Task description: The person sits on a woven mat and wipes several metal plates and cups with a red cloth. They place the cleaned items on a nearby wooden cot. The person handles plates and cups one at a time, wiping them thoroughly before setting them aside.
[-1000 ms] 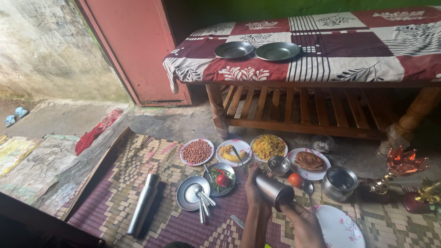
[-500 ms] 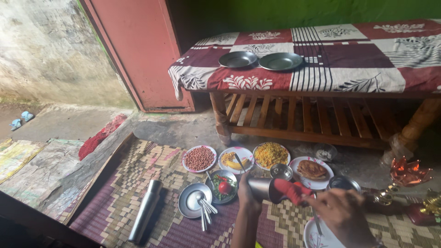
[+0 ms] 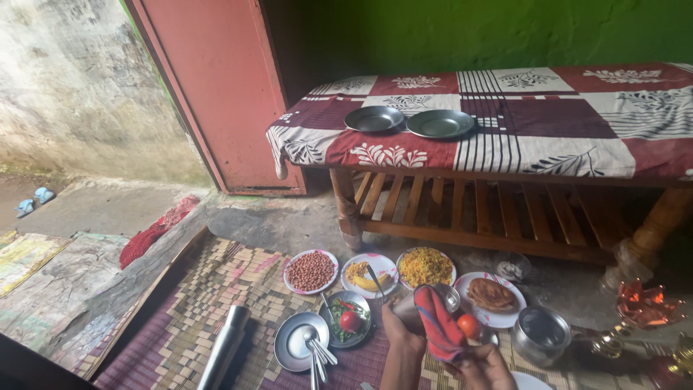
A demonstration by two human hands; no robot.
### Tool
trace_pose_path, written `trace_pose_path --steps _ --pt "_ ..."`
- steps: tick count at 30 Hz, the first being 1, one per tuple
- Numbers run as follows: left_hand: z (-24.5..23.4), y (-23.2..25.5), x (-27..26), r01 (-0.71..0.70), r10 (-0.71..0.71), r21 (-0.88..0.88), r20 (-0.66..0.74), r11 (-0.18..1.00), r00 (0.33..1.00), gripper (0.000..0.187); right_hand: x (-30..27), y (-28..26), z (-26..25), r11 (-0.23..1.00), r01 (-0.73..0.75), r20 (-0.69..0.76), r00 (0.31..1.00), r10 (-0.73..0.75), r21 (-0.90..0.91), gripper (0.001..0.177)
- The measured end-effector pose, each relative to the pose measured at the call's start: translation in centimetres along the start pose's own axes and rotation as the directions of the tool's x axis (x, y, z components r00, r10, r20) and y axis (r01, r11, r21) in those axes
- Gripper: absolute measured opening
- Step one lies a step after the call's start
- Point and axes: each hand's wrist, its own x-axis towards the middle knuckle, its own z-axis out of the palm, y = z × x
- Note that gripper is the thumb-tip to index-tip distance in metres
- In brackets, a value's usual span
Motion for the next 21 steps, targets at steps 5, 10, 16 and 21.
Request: trace_pose_path --steps 5,10,16,21 --pt "3.1 0.8 -0.9 -0.015 0.016 -0.04 0.031 0.999 0.999 0.056 2.7 -8.1 0.7 0.99 -0.128 -0.242 0.96 0.139 0.058 0.042" --pt "8.5 -0.5 -1.2 -0.083 0.084 -0.024 0.03 0.996 0.996 0.062 7.2 -16.6 5.0 0.647 0.168 0.053 0.98 -0.192 -0.744 0.046" --pt "16.4 -4.8 -1.7 0.045 -0.068 0.126 0.185 0.991 0.98 0.05 13.4 -21.4 10.9 0.797 -0.056 -0.01 0.998 0.062 -0.601 0.07" --pt "21.1 -8.5 -2.8 0.139 -0.254 0.292 0.405 0.946 0.878 0.073 17.8 -24.2 11.5 0.66 0.103 0.067 0.995 -0.079 -0.744 0.048"
